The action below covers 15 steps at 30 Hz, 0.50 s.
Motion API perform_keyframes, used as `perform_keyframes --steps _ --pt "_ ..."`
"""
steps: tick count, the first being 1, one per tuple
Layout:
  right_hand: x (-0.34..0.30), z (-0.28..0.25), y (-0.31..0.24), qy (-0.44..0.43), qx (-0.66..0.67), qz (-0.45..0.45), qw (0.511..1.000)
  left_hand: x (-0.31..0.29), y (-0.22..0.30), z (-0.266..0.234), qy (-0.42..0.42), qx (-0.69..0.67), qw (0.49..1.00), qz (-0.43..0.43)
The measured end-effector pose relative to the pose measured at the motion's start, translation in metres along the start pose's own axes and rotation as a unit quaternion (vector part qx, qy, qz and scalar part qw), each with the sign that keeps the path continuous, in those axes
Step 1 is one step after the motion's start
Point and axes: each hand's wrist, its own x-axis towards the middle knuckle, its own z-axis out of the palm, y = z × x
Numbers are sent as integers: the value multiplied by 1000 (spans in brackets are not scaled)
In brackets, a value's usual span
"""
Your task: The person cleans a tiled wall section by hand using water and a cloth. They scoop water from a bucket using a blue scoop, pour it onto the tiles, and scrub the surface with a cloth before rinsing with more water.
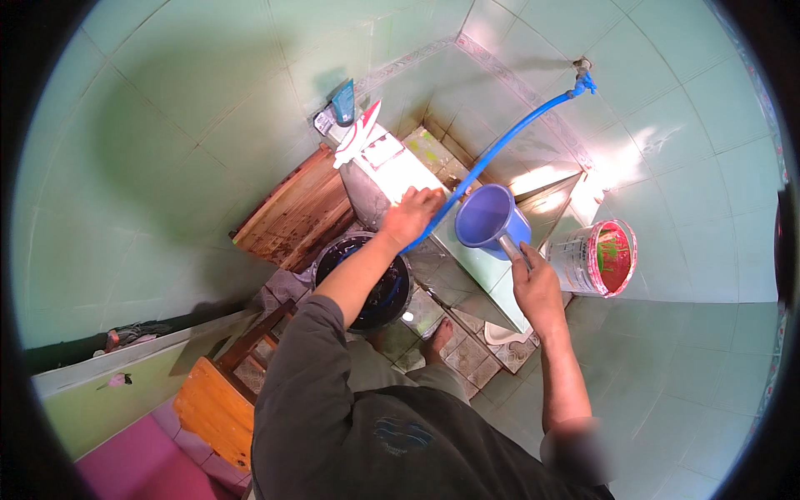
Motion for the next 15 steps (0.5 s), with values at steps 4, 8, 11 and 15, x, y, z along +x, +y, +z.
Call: perform_keyframes --steps 4,8,11,15 --pt "-3 -4 -8 -14 19 10 1000 4 -84 26 40 -193 977 -86" --pt "-8 -8 -2 -10 33 18 999 5 -90 36 101 -427 877 -196" --pt "-10 -18 -3 -9 31 40 999 19 -56 22 79 -441 875 -182" --pt "-15 -16 8 15 7 -3 1000 17 -57 16 85 -346 928 -107"
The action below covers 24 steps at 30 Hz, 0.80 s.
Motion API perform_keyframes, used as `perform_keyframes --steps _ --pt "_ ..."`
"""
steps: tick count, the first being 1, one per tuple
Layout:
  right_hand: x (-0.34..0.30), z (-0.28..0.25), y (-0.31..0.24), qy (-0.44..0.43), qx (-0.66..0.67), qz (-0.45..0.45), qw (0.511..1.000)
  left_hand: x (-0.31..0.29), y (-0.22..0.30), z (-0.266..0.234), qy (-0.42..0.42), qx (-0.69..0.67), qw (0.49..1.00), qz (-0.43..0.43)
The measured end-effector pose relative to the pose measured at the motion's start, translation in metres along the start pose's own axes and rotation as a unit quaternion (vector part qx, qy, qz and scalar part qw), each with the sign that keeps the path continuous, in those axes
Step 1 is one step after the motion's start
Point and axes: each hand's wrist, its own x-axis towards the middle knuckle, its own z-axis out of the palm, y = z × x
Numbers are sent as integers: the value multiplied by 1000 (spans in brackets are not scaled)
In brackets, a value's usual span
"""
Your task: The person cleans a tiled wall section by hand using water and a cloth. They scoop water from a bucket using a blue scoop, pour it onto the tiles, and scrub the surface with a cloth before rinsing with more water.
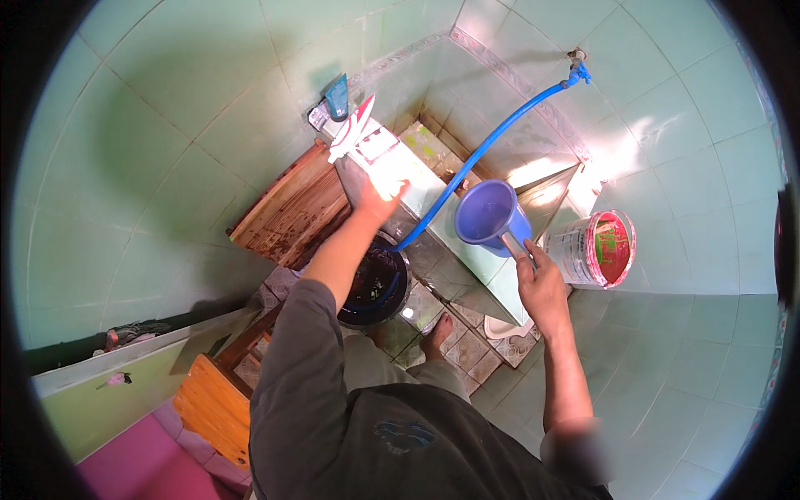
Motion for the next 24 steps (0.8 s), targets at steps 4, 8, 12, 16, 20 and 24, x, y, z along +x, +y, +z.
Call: perform_keyframes --steps 4,8,12,16,20,24 --pt "-1 3 -26 -53 34 19 998 6 -82 -47 16 92 995 -25" --pt "-7 -12 -1 -36 30 93 995 2 -3 42 -13 -111 992 -57" --pt "-4 2 -18 -64 46 39 996 -9 -59 0 46 145 988 17" --pt "-7 -7 -7 -65 59 85 992 5 18 20 61 463 878 104" --pt "-6 -6 0 -71 84 74 991 15 32 -6 65 224 970 65" --pt "-6 -6 -2 -71 105 78 989 47 -5 -42 161 320 933 36"
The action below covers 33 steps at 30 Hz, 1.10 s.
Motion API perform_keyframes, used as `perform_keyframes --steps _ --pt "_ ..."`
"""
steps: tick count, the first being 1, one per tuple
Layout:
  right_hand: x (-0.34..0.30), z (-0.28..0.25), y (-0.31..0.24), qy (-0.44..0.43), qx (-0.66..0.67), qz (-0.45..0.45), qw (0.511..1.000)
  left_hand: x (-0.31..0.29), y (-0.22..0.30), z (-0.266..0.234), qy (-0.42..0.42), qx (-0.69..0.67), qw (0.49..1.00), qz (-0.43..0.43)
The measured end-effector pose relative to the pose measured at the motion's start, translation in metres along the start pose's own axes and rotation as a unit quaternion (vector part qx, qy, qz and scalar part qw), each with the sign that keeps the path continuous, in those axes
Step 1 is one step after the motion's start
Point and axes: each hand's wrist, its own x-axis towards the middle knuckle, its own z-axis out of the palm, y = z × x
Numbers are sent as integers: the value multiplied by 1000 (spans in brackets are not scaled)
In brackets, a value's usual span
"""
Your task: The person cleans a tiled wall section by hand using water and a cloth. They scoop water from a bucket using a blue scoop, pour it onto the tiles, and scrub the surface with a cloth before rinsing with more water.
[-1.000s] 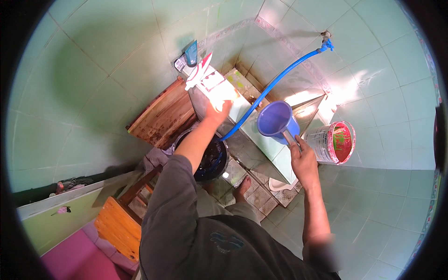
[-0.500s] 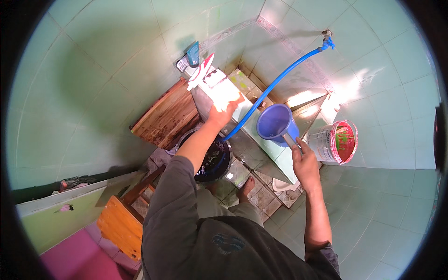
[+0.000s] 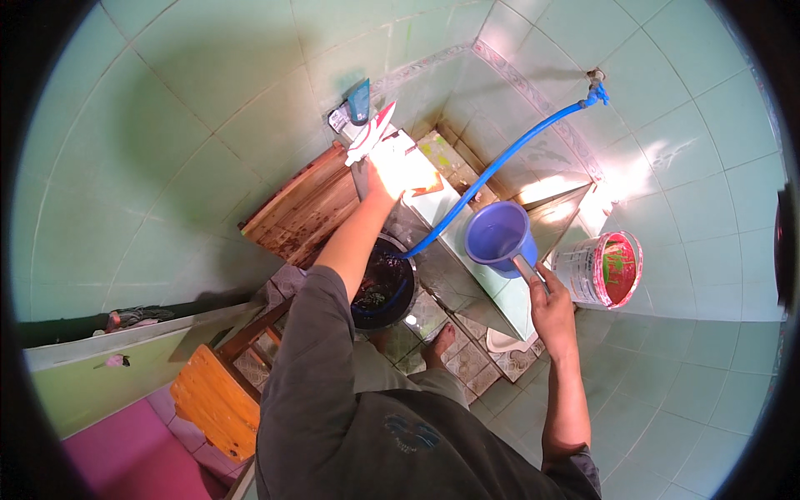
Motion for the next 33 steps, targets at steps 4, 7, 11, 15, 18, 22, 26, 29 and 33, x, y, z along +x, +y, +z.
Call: perform_keyframes --steps 4,7,11,15,18,22,26,29,33 --pt "-1 -6 -1 -4 -6 18 1000 17 -11 -4 -116 250 960 48" --pt "0 -2 8 24 2 -24 999 22 -27 -3 -136 340 927 78" --pt "-1 -1 8 28 -13 -11 999 23 -13 -3 -180 387 892 146" --pt "-2 3 12 42 -28 -26 998 30 -9 -7 -201 403 881 145" --pt "-7 -4 12 37 -19 -2 999 32 -11 -4 -132 360 916 119" --pt "-11 -8 18 32 20 21 999 36 -26 -5 -36 85 992 -83" --pt "-15 -11 7 34 6 49 998 38 -16 -35 18 -42 979 -199" --pt "-17 -14 16 48 16 29 998 41 -13 -41 38 -87 972 -215" --pt "-22 -16 25 53 42 23 997 46 -27 -65 88 -47 981 -167"
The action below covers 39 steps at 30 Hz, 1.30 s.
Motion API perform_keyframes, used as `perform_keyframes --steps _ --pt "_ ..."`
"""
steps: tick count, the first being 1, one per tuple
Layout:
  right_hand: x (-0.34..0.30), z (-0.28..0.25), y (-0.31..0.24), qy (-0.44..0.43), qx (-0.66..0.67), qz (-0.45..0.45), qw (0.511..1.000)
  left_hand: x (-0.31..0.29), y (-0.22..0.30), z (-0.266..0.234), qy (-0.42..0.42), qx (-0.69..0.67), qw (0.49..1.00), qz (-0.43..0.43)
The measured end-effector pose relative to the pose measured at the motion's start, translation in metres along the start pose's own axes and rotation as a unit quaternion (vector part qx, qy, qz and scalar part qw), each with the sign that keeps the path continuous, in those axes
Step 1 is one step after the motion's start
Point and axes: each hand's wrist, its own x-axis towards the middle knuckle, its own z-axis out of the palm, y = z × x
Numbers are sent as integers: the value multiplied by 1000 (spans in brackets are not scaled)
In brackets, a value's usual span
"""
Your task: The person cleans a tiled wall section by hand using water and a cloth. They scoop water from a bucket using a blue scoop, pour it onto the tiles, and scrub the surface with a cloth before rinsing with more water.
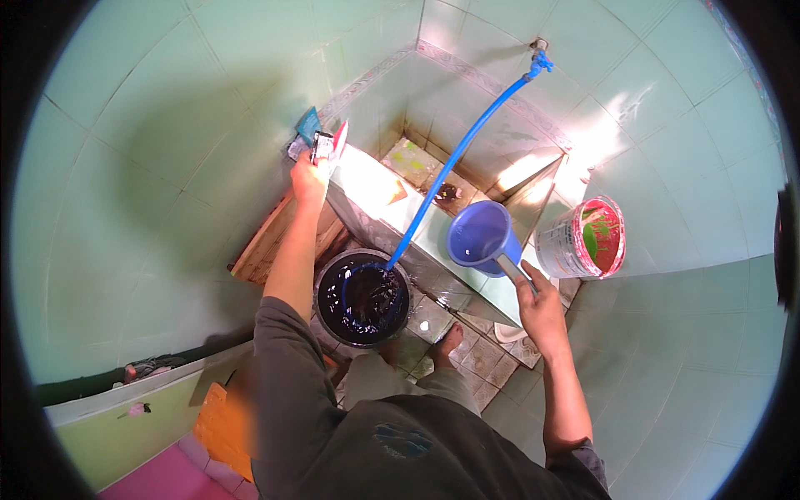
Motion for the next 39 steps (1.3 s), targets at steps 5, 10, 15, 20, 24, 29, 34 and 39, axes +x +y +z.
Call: perform_keyframes --steps 5,10,15,20,24,29,34,39 --pt "-3 -1 6 -4 -25 19 999 -8 10 -24 -47 199 972 117" --pt "-4 -1 4 -34 5 40 999 -7 -8 -8 -19 287 933 218" --pt "-3 -1 1 -42 6 46 998 -4 -19 30 -29 430 874 225" --pt "0 -4 0 -38 8 64 997 -18 -8 44 -86 430 876 199" --pt "1 -3 -4 -31 22 59 997 -13 -23 37 -60 447 866 214" --pt "3 -2 -4 -24 11 46 999 -3 -17 42 -68 451 867 201" --pt "5 -1 -10 -39 23 74 996 8 -21 45 -69 431 881 181" --pt "5 6 -5 -26 46 54 997 11 -25 51 -50 440 877 186"
